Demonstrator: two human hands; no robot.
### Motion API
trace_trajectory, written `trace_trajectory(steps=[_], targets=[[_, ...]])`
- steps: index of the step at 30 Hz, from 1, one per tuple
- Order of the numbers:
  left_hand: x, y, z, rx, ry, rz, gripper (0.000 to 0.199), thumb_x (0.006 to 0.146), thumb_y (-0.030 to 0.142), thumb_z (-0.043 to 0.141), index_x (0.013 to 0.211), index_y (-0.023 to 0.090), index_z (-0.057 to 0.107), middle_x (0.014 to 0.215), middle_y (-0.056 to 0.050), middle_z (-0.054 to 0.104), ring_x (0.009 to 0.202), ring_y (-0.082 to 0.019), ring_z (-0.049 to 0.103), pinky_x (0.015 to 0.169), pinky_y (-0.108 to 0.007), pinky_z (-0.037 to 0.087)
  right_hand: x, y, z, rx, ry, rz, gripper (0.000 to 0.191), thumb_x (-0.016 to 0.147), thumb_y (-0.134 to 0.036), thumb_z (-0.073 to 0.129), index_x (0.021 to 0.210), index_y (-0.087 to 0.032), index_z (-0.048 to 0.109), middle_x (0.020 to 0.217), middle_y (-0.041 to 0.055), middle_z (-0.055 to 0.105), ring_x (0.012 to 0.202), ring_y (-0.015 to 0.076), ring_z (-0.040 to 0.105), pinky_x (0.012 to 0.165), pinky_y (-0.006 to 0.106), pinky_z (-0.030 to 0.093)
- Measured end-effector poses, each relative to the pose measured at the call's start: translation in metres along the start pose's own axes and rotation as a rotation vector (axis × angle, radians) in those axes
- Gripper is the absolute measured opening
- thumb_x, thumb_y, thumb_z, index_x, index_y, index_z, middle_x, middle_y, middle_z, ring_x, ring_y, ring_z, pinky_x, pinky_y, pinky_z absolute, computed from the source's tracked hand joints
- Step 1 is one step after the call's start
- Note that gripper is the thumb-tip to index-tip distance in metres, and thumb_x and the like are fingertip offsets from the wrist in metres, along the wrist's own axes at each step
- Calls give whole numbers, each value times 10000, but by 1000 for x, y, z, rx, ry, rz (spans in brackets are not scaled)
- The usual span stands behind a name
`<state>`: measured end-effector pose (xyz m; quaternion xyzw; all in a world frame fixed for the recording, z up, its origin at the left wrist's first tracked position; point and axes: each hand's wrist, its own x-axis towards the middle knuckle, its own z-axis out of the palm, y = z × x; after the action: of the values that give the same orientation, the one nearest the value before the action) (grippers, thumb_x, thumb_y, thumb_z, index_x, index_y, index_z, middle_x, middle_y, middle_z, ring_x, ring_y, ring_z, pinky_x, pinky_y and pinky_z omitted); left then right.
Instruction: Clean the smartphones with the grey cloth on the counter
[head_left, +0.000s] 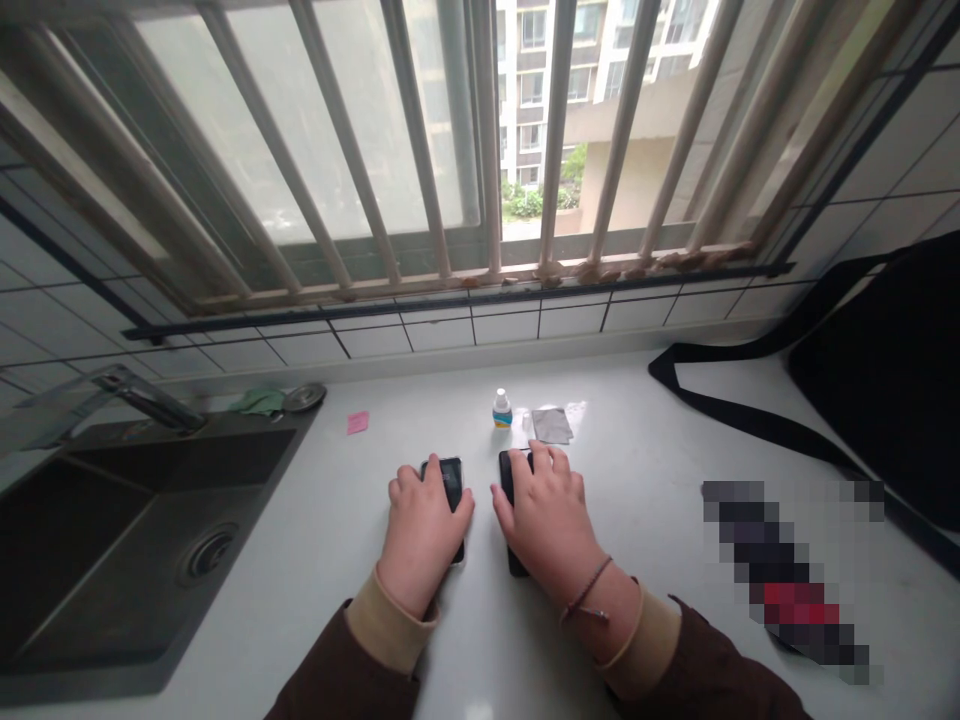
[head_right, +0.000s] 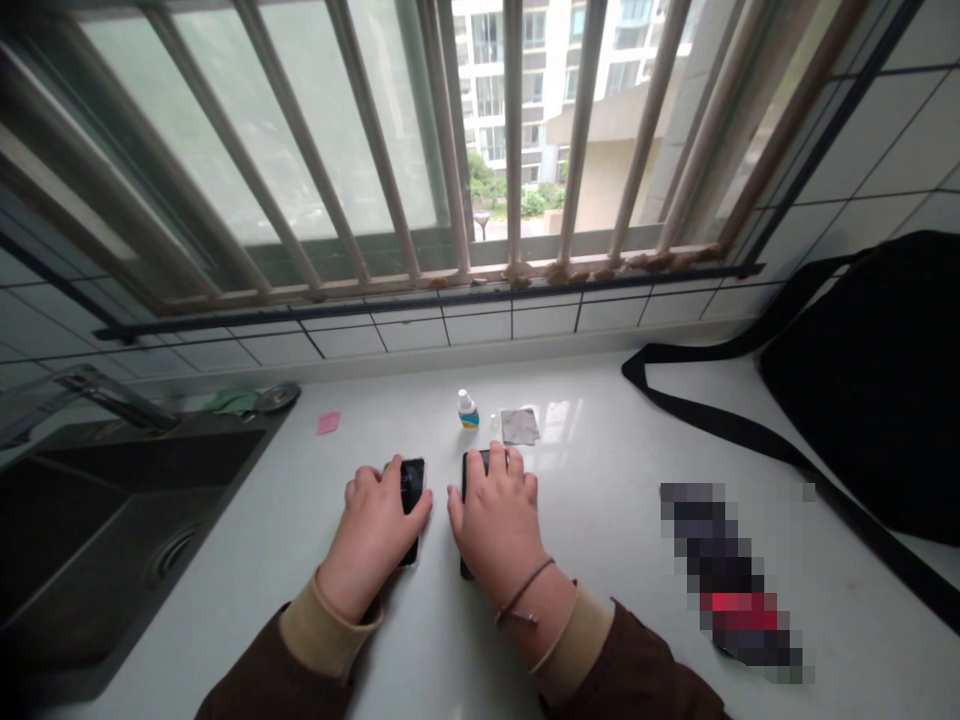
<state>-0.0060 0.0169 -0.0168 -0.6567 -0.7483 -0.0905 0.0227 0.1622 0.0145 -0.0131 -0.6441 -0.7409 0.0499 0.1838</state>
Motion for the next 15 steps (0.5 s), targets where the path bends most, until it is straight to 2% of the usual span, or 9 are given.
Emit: trace_trajectory(steps=[3, 5, 7, 10, 15], targets=[[2, -3, -5, -17, 16, -16, 698, 990, 571, 561, 1505, 101, 566, 1213, -223, 575, 1134, -401, 580, 977, -496, 484, 12, 13, -9, 10, 115, 66, 422, 1074, -386, 470, 1438, -204, 581, 1522, 188, 536, 1398, 377, 425, 1068, 508, 418], [8, -10, -10, -28, 79, -59, 682, 1023, 613, 475, 1500, 136, 574, 1322, -249, 545, 1202, -429, 564, 961, -525, 498, 20, 24, -14, -12, 147, 129, 380, 1082, -348, 455, 1398, -201, 606, 1482, 184, 565, 1344, 367, 474, 1015, 483, 442], [15, -21, -16, -41, 166, -122, 624, 1060, 572, 400, 1462, 134, 592, 1357, -254, 542, 1215, -428, 567, 958, -536, 506, 27, 36, -18, -44, 139, 185, 329, 1076, -300, 461, 1337, -198, 633, 1391, 181, 620, 1256, 353, 534, 940, 448, 460], [25, -37, -21, -63, 219, -160, 446, 1065, 478, 424, 1192, 135, 679, 1149, -193, 628, 1107, -381, 617, 940, -496, 519, 34, 50, -18, -87, 95, 257, 265, 1062, -259, 493, 1259, -197, 659, 1223, 157, 683, 1116, 322, 601, 854, 402, 458], [28, -43, -16, -114, 215, -77, 254, 1031, 363, 481, 898, 214, 638, 968, -123, 646, 951, -324, 638, 890, -450, 519, 38, 58, -12, -94, 65, 268, 201, 1043, -241, 531, 1172, -203, 680, 1144, 128, 704, 1070, 309, 631, 809, 384, 447]])
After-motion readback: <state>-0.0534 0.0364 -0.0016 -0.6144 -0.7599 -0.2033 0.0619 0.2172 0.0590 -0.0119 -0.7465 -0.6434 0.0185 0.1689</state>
